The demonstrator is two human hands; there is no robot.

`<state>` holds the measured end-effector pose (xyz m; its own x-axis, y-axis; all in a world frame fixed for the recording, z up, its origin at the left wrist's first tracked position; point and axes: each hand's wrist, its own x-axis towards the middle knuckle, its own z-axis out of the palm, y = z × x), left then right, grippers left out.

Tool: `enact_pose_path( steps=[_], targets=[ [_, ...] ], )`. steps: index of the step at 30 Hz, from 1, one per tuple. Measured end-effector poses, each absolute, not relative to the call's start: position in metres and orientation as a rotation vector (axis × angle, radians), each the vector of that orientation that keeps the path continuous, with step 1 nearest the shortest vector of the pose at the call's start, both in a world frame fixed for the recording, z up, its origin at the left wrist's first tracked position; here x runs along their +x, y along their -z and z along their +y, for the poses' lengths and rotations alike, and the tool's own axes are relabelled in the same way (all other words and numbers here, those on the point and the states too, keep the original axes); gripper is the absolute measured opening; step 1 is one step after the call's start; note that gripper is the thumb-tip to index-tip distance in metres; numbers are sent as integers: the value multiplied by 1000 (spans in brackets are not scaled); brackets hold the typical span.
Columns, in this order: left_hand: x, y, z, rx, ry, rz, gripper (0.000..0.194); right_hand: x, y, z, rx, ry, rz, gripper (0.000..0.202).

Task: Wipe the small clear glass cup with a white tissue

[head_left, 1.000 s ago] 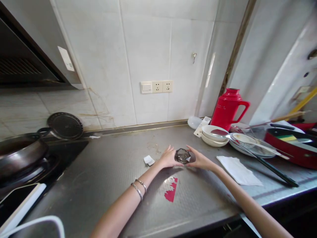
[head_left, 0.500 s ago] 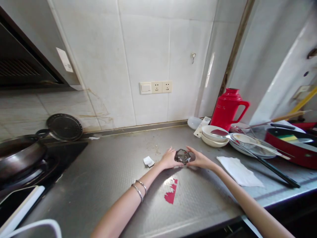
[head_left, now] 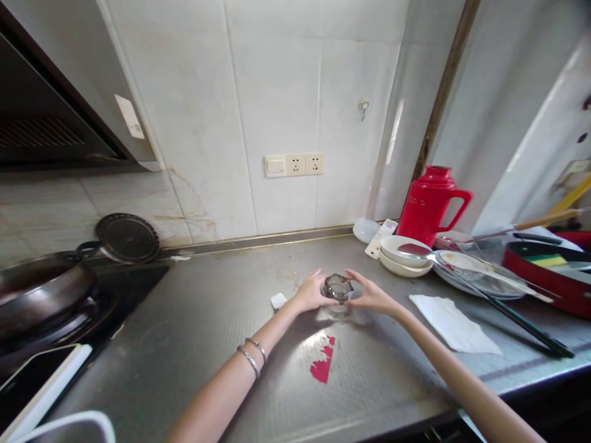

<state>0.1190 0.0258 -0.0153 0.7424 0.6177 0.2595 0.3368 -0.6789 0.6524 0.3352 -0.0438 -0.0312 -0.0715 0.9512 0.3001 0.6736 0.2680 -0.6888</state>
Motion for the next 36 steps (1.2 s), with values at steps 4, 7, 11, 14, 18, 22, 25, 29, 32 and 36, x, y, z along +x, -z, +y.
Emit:
enact_pose_path(
  steps=[4, 7, 11, 14, 18, 22, 25, 29, 32, 36],
  targets=[
    [89, 4, 30, 2376, -694, 768, 82, 310, 19, -31, -1396, -446, -1858, 92],
    [57, -5, 32, 2352, -716, 864, 85, 281, 11, -19, -1324, -434, -1893, 91],
    [6, -16, 31, 2297, -752, 959, 82, 232, 1, -1, -1216, -459, -1954, 91],
    [-35, -21, 29, 2261, -781, 1050, 79, 191, -2, 14, -1142, -496, -1989, 92],
    [-89, -21, 26, 2183, -768, 1229, 84, 135, 1, 31, -1056, -564, -2040, 94],
    [-138, -14, 23, 2127, -737, 1338, 85, 83, 10, 42, -1028, -618, -2079, 97],
    [-168, -4, 19, 2062, -758, 1422, 80, 50, 17, 44, -1014, -670, -2104, 98],
    [-197, 5, 12, 2011, -750, 1480, 79, 19, 26, 43, -973, -740, -2130, 97],
    [-211, 9, 9, 2018, -743, 1489, 79, 5, 31, 42, -980, -765, -2137, 96],
    [-223, 13, 7, 2048, -719, 1492, 78, -6, 34, 40, -966, -751, -2147, 95]
  ],
)
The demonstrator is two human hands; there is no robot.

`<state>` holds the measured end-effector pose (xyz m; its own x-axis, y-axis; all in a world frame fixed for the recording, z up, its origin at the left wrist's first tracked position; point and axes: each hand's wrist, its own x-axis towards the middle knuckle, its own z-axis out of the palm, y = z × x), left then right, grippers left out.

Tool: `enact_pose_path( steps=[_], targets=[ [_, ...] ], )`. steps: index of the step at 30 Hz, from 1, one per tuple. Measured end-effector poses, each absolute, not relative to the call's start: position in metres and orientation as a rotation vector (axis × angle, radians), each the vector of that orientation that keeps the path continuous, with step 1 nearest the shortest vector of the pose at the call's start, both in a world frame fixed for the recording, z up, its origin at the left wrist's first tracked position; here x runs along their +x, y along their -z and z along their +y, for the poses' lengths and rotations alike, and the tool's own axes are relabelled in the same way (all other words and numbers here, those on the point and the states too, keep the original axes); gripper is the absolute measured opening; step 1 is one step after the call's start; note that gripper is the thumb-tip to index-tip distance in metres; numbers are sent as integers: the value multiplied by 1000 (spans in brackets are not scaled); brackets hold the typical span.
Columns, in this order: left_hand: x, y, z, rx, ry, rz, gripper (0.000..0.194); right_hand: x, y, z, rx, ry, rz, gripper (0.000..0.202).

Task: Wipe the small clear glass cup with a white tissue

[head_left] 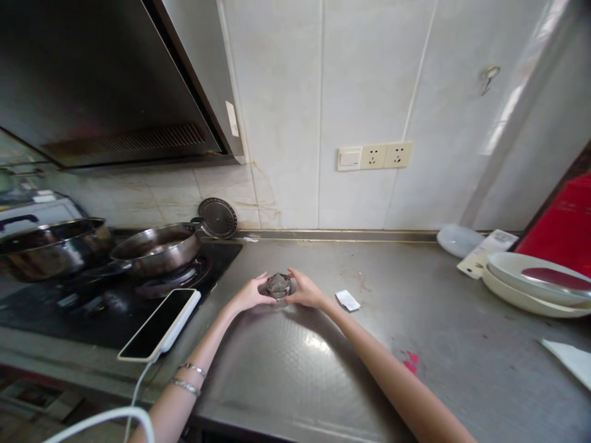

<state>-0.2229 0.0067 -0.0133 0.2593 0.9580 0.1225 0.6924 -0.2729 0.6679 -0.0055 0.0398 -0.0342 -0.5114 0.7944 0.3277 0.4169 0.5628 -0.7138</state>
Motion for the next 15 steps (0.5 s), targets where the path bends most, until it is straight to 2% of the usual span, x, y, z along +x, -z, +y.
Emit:
enact_pose_path(
  steps=[8, 15],
  targets=[
    [-228, 17, 4, 2070, -712, 1440, 73, -11, 38, 37, -980, -736, -2188, 94],
    [-229, 23, 5, 2027, -729, 1465, 81, -12, 43, 38, -980, -732, -2181, 95]
  ],
)
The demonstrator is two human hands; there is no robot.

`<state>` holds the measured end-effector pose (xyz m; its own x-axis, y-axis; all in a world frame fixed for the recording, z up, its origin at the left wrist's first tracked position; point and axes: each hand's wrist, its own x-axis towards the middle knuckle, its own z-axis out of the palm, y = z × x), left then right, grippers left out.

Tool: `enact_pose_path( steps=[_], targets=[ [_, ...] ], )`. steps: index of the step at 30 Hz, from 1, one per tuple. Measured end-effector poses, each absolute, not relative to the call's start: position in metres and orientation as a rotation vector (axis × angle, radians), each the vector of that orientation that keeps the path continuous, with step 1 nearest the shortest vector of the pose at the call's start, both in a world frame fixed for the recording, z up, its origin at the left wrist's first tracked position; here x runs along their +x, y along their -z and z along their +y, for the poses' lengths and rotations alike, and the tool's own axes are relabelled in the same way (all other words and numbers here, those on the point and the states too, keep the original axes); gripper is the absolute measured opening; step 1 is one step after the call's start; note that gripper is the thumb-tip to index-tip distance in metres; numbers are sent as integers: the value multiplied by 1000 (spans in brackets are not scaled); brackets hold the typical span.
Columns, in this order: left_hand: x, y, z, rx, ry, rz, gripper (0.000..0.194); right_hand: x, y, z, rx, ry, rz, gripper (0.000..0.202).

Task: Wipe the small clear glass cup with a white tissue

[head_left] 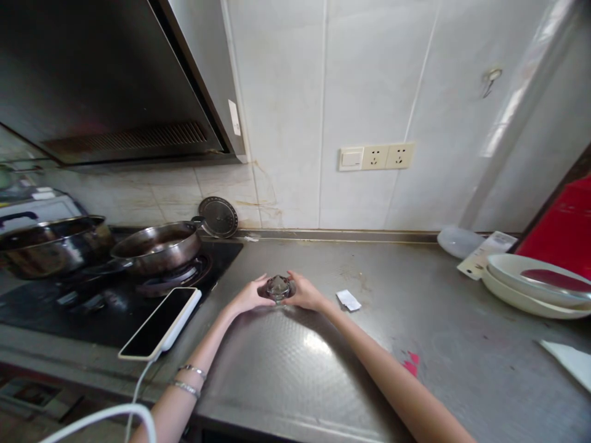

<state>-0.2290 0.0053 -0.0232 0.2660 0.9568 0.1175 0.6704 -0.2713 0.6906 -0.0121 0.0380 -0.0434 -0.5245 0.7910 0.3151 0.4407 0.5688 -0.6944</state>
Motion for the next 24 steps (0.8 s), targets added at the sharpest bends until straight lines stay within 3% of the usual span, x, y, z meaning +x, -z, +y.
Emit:
enact_pose_path(
  steps=[24],
  targets=[
    [-232, 32, 10, 2064, -681, 1423, 79, -13, 48, 38, -996, -689, -2181, 93]
  ],
)
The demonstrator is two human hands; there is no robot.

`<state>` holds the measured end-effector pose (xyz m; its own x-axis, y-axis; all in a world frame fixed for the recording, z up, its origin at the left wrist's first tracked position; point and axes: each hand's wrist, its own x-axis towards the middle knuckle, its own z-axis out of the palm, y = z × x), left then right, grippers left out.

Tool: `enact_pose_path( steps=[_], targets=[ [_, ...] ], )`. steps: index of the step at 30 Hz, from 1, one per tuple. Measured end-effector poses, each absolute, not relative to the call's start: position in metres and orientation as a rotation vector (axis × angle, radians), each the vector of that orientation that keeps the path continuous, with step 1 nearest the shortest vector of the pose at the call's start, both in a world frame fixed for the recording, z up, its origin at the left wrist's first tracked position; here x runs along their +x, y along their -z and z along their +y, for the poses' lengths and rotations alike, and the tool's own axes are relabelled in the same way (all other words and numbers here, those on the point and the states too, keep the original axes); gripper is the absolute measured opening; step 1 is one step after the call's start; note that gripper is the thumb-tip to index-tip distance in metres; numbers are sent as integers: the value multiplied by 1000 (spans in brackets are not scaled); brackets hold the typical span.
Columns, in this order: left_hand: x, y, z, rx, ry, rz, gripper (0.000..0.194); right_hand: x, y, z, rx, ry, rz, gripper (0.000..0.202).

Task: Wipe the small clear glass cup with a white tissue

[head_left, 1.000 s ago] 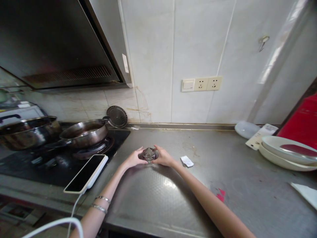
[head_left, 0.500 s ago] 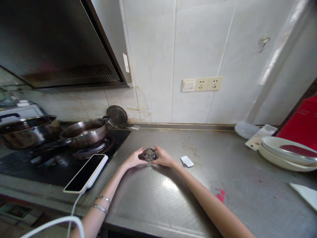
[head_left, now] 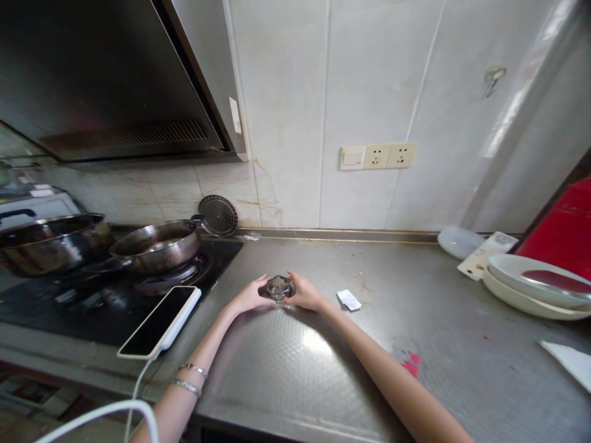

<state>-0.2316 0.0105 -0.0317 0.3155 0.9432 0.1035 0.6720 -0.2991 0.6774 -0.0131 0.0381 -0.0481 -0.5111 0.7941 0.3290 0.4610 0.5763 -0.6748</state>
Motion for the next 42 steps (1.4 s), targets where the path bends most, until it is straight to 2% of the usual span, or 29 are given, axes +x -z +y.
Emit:
enact_pose_path(
  steps=[8, 12, 16, 21, 25, 32, 42],
  targets=[
    [-230, 21, 6, 2182, -483, 1534, 85, 6, 37, 32, -969, -719, -2254, 104],
    [-236, 7, 9, 2204, -387, 1645, 78, 56, 28, 28, -1013, -605, -2269, 77],
    [-221, -14, 11, 2289, -757, 1721, 65, 116, 28, 22, -1088, -485, -2318, 52],
    [-156, -29, 0, 2345, -1170, 1588, 41, 153, 35, 11, -1221, -499, -2314, 51],
    [-100, -18, -11, 2361, -996, 1365, 35, 158, 40, 8, -1219, -505, -2321, 48],
    [-67, 7, -13, 2159, -844, 1319, 32, 157, 45, 11, -1200, -500, -2231, 18],
    [-60, 23, -14, 1863, -967, 1294, 34, 147, 29, 1, -1191, -400, -2100, 20]
  ],
)
